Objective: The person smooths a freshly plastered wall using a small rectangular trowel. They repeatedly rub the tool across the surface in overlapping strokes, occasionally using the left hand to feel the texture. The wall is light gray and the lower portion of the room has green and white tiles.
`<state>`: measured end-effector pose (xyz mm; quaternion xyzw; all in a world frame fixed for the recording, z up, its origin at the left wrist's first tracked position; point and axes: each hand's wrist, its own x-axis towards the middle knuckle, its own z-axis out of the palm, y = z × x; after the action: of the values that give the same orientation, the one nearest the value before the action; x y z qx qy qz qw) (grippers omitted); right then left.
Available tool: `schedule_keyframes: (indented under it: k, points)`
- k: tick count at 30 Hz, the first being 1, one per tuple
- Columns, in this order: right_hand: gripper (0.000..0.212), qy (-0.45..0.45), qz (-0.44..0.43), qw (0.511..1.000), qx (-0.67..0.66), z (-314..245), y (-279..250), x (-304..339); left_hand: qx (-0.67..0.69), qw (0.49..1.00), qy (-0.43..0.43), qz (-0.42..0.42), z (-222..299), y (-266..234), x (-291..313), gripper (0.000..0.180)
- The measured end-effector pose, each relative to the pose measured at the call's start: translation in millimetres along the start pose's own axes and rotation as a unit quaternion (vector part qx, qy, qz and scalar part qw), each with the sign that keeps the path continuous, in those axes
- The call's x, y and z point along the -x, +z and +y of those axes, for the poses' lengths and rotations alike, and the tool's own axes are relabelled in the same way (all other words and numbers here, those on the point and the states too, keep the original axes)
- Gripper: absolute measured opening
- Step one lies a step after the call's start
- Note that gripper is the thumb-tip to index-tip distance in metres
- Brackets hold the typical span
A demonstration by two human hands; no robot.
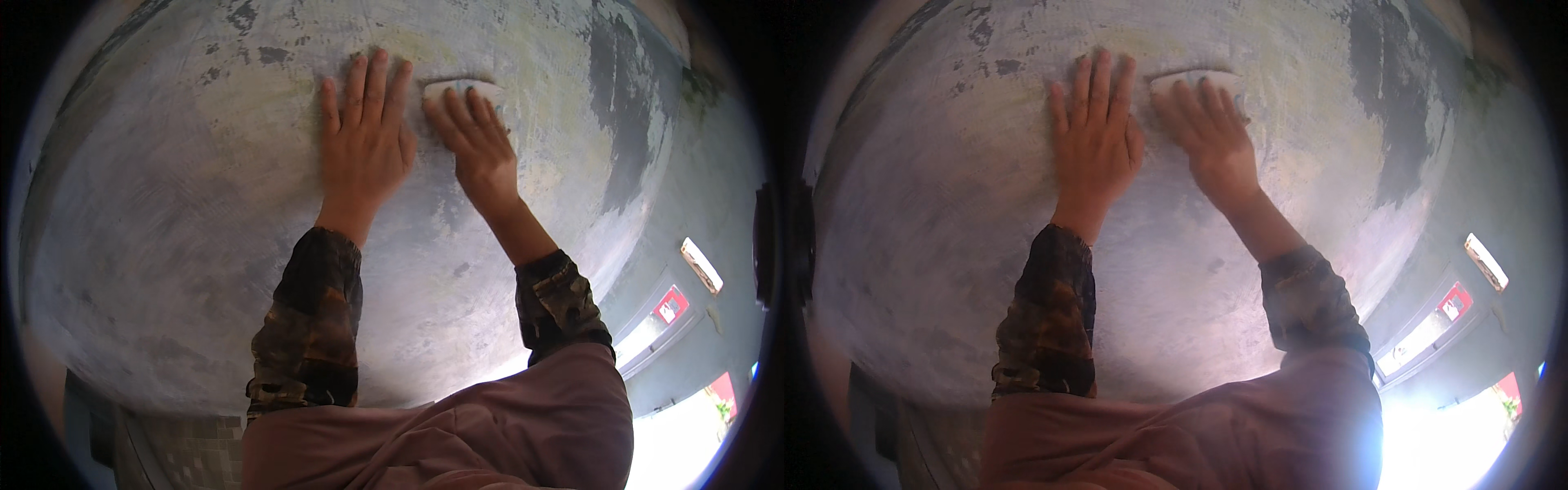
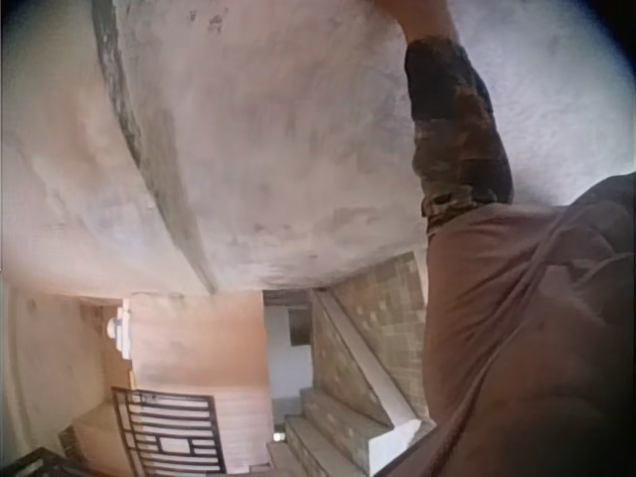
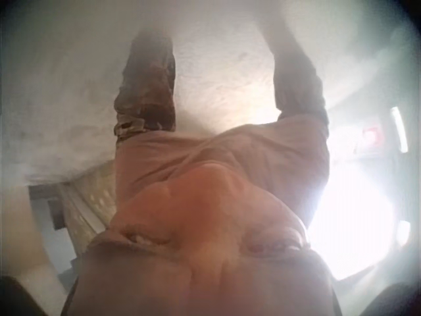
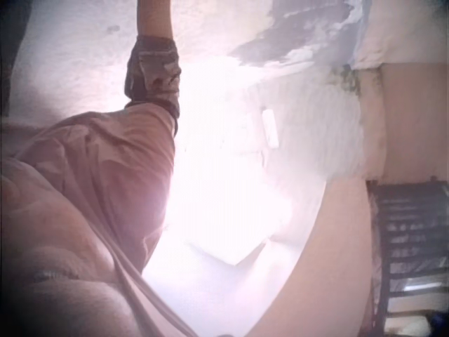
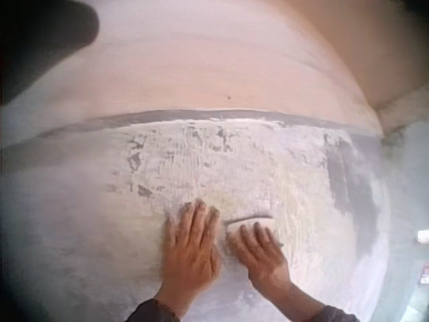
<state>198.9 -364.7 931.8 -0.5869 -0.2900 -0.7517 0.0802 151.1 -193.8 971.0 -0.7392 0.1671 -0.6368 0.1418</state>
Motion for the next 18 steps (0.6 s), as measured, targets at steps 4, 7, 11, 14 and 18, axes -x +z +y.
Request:
schedule_keyframes:
  k: [4,7,11,14,18]
  points:
    - [0.052,0.053,0.011,0.999,-0.010,-7.8,12.5,-20.5,-0.001,1.000,-0.012,0.008,-21.2,-8.4,8.5,0.058]
    - [0.051,0.052,-0.011,0.999,-0.003,-12.0,19.4,-39.8,-0.022,0.999,-0.021,0.027,-41.2,-16.9,14.5,0.056]
    - [0.050,-0.070,0.063,0.995,0.021,-24.6,25.5,-65.0,-0.066,0.996,-0.042,0.037,-62.6,-28.3,21.9,0.054]
    - [0.050,0.001,0.063,0.998,0.012,-29.2,36.8,-88.7,-0.077,0.995,-0.055,0.031,-71.8,-33.8,26.6,0.053]
    - [0.050,-0.032,0.068,0.997,0.021,-30.5,40.7,-111.0,-0.090,0.994,-0.059,0.031,-84.0,-38.5,33.6,0.053]
